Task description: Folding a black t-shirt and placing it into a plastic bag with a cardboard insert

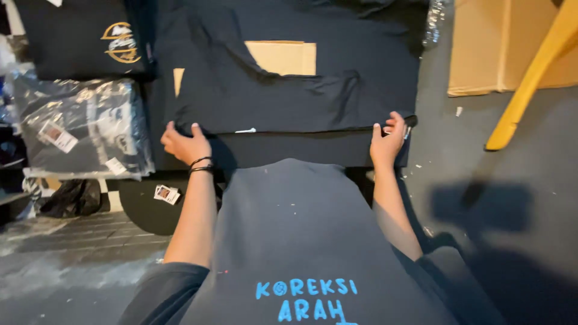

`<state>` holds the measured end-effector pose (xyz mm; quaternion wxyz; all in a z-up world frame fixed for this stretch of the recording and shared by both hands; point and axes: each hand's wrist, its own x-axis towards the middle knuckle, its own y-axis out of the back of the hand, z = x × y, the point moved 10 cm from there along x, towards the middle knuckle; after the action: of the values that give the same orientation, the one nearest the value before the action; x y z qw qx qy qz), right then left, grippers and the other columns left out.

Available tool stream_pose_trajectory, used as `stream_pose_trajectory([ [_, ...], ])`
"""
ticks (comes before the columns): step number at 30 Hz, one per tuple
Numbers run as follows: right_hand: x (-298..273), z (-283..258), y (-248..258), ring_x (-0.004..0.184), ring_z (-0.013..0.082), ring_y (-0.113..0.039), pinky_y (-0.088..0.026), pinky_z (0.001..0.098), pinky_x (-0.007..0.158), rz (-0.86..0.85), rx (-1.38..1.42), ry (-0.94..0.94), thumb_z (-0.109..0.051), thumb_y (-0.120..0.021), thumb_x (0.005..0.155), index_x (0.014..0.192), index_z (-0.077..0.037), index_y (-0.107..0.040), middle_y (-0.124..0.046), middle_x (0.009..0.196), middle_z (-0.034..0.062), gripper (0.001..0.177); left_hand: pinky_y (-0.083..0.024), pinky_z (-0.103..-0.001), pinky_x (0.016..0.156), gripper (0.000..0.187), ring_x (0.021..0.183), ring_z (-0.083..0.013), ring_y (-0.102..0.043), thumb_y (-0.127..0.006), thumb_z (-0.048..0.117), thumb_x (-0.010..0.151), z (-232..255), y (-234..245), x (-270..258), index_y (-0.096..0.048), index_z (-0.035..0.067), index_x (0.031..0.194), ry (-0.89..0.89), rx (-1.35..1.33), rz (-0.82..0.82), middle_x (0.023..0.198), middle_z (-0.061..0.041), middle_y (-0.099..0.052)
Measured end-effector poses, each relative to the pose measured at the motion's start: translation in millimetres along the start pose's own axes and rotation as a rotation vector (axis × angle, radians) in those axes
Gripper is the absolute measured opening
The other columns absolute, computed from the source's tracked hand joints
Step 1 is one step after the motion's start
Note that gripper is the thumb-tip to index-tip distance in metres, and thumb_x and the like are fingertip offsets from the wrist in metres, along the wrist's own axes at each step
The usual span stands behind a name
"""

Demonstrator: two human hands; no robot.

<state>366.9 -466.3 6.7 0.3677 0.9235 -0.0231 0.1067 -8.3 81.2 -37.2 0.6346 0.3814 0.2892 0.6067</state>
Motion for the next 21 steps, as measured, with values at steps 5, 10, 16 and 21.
stream_pose_trajectory([
  [5,20,-66,9,0.128,0.0372,-0.046,-0.034,0.0509,0.104,-0.286,-0.251,0.305,0.001,-0.088,0.067,0.147,-0.014,-0.054,-0.053,0.138,0.0140,0.089,-0.046,-0.064,0.109,0.083,0.125,-0.0525,-0.056,-0.099,0.014,0.075,-4,3,2,-0.047,0.005,0.139,0.274,-0.113,0.032,0.133,-0.026,-0.046],
  [10,18,-64,-8,0.134,0.0307,-0.040,-0.028,0.0519,0.106,-0.389,-0.399,0.445,-0.013,-0.085,0.072,0.136,-0.021,-0.064,-0.051,0.146,0.0058,0.068,-0.033,-0.052,0.123,0.089,0.135,-0.0486,-0.054,-0.100,0.020,0.079,-5,11,-16,-0.041,-0.004,0.141,0.713,-0.214,0.028,0.140,-0.032,-0.043],
  [16,44,10,-10,0.094,0.0193,-0.065,-0.035,0.0380,0.097,-0.076,-0.244,0.228,-0.015,-0.073,0.094,0.102,-0.029,-0.070,-0.070,0.097,-0.0054,0.016,-0.062,-0.039,0.087,0.050,0.099,-0.0349,-0.078,-0.095,0.027,0.072,-60,-55,-5,-0.073,0.002,0.110,0.808,-0.392,-0.045,0.100,-0.019,-0.077],
  [21,102,52,1,0.068,0.0399,-0.063,-0.047,0.0460,0.066,0.035,-0.160,0.175,-0.015,-0.071,0.104,0.100,-0.011,-0.063,-0.060,0.075,0.0120,0.010,-0.057,-0.026,0.079,0.028,0.073,-0.0194,-0.078,-0.085,0.038,0.076,-96,-78,7,-0.071,0.017,0.088,0.792,-0.180,-0.075,0.056,-0.002,-0.070],
])
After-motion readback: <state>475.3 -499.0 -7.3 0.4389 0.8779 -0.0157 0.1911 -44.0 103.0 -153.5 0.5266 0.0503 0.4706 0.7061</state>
